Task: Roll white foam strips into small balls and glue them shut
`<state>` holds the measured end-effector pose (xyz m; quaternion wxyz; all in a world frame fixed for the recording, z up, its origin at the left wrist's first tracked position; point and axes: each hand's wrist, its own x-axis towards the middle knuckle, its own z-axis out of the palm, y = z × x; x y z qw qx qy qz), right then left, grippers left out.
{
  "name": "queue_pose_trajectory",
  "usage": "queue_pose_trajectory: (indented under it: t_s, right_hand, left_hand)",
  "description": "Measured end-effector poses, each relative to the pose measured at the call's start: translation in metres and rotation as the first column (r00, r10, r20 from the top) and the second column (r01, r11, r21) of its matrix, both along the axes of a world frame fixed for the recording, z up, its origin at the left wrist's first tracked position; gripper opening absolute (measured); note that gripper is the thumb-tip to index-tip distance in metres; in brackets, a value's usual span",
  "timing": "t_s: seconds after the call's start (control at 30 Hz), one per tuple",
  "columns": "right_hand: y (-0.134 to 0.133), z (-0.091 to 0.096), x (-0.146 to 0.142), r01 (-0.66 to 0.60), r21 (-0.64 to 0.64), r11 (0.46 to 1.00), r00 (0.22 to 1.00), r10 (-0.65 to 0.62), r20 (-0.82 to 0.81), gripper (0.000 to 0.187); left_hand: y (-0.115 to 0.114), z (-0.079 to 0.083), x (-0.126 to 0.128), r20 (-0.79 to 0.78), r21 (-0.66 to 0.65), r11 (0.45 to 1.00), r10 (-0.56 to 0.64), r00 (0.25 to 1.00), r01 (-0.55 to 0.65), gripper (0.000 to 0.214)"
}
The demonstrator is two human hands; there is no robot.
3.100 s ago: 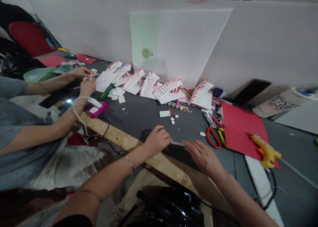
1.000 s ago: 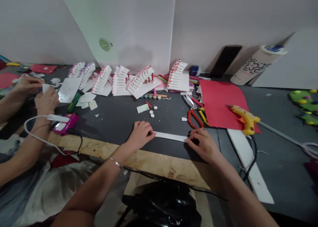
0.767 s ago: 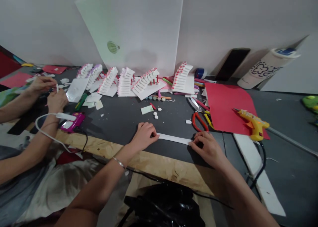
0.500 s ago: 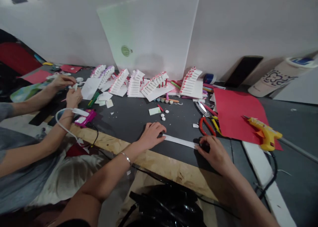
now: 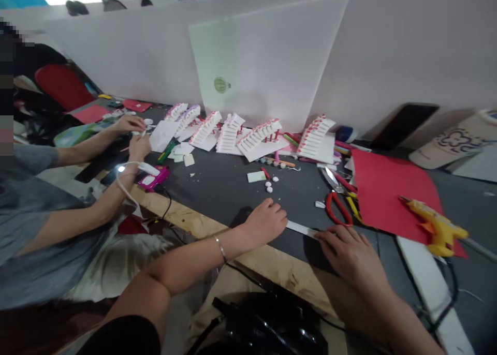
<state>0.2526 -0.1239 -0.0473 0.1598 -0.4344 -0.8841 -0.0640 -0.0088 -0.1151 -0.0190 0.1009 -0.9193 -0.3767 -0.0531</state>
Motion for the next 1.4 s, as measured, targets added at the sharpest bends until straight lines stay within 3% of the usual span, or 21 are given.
queue_pose_trajectory:
  t_s: [0.17,0.37,0.53,0.67,0.9,1.13,1.4]
  right_hand:
    - [-0.004,0.006,0.005,0.046,-0.003,0.999,0.999,-0.046,-0.018,0.024]
    - [-0.03,0.03,-0.04,0.022,0.031,0.999,0.99,-0.018,-0.138,0.034]
    - [-0.046,0.053,-0.048,0.22,0.106,0.97,0.941,-0.183,-0.284,0.04]
    - [-0.033,0.038,-0.049,0.151,-0.009,0.988,0.975,-0.151,-0.166,0.033]
    - [-0.006,0.004,-0.053,0.17,-0.16,0.972,0.968,-0.195,-0.156,0.021]
    - [-0.009,-0.008,-0.039,0.235,-0.252,0.939,0.909,-0.304,-0.285,0.031]
    - [-0.009,-0.015,-0.027,0.326,-0.271,0.906,0.867,-0.401,-0.297,0.029]
  left_hand:
    - [-0.002,-0.003,-0.002,-0.022,-0.039,0.999,-0.022,1.0,0.021,0.019]
    - [-0.023,-0.011,-0.004,-0.076,-0.077,0.996,0.042,0.996,-0.048,0.012]
    - [-0.026,-0.014,-0.005,-0.093,-0.068,0.995,0.062,0.994,-0.068,0.019]
    - [-0.025,-0.014,-0.008,-0.085,-0.063,0.995,0.067,0.994,-0.072,0.021]
    - [-0.026,-0.011,-0.008,-0.065,-0.065,0.997,0.034,0.997,-0.038,0.032]
    - [-0.024,-0.009,-0.01,-0.082,-0.035,0.999,0.026,0.996,-0.029,0.038]
    - [-0.02,-0.015,0.0,0.069,-0.119,0.993,-0.009,0.998,0.018,0.025]
